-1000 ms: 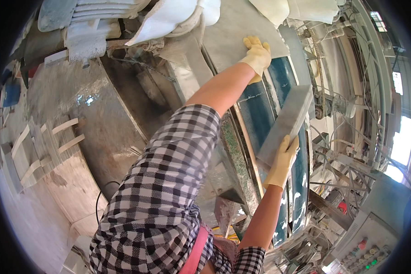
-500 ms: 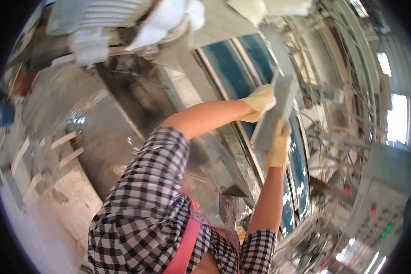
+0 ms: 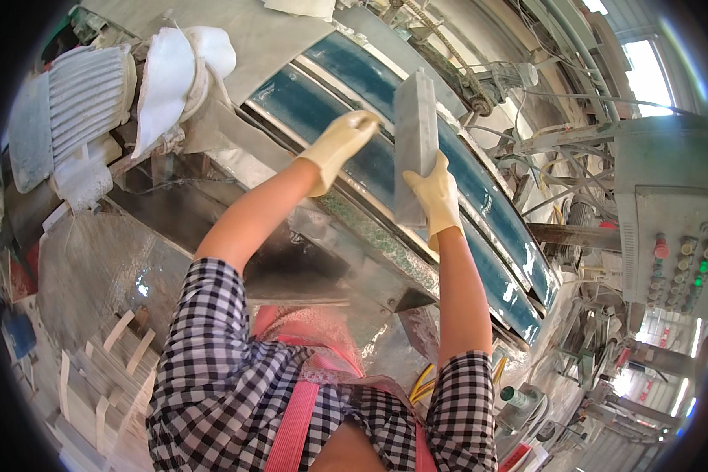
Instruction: The person repeatedly picks up rectangular plasterboard pieces, places them on a conveyor belt sander, and sands the edges and faces. After sanding, the person stacks the finished pieces on a nearby table.
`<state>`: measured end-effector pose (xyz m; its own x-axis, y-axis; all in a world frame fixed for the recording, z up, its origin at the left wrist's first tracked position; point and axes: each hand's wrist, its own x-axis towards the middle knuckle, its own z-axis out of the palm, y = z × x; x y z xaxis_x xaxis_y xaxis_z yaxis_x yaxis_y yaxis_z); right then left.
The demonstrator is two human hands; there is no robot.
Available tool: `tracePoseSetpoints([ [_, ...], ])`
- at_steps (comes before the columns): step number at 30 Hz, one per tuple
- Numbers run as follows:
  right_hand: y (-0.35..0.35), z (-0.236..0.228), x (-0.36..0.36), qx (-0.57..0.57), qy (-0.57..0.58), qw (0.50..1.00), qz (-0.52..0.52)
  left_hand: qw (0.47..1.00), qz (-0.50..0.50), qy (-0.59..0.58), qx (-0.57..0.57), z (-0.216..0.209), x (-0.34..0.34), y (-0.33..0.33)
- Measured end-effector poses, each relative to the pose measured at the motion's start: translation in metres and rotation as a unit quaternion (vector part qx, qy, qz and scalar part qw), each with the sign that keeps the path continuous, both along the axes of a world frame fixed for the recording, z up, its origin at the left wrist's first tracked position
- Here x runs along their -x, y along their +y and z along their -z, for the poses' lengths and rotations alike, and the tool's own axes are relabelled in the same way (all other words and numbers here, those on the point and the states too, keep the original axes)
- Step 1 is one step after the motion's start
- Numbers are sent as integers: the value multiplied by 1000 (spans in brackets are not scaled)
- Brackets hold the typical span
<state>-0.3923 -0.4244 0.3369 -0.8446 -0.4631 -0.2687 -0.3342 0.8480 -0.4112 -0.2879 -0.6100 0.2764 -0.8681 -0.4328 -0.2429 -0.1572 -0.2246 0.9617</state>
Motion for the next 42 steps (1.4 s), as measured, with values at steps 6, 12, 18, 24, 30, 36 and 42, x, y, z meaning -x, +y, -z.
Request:
tracePoseSetpoints([
  [6, 65, -13, 8, -54, -22, 985, -161, 924, 7, 26, 380, 21, -45, -40],
  [12, 96, -20, 18, 4, -11, 955, -296, 977, 97, 89, 166, 30, -42, -14],
  [18, 149, -8, -2, 224, 9, 974, 34, 989, 126, 60, 45, 28, -35, -19],
  [24, 158, 75, -26, 524, -241, 787, 220, 994, 97, 39, 26, 26, -32, -2],
  [30, 170, 83, -21, 488, -209, 824, 199, 987, 107, 44, 110, 26, -27, 4],
  [36, 164, 54, -17, 404, -84, 902, 126, 947, 124, 26, 294, 31, -18, -6],
  [42, 93, 5, -41, 179, 364, 914, -1, 966, 117, 5, 231, 17, -17, 0],
])
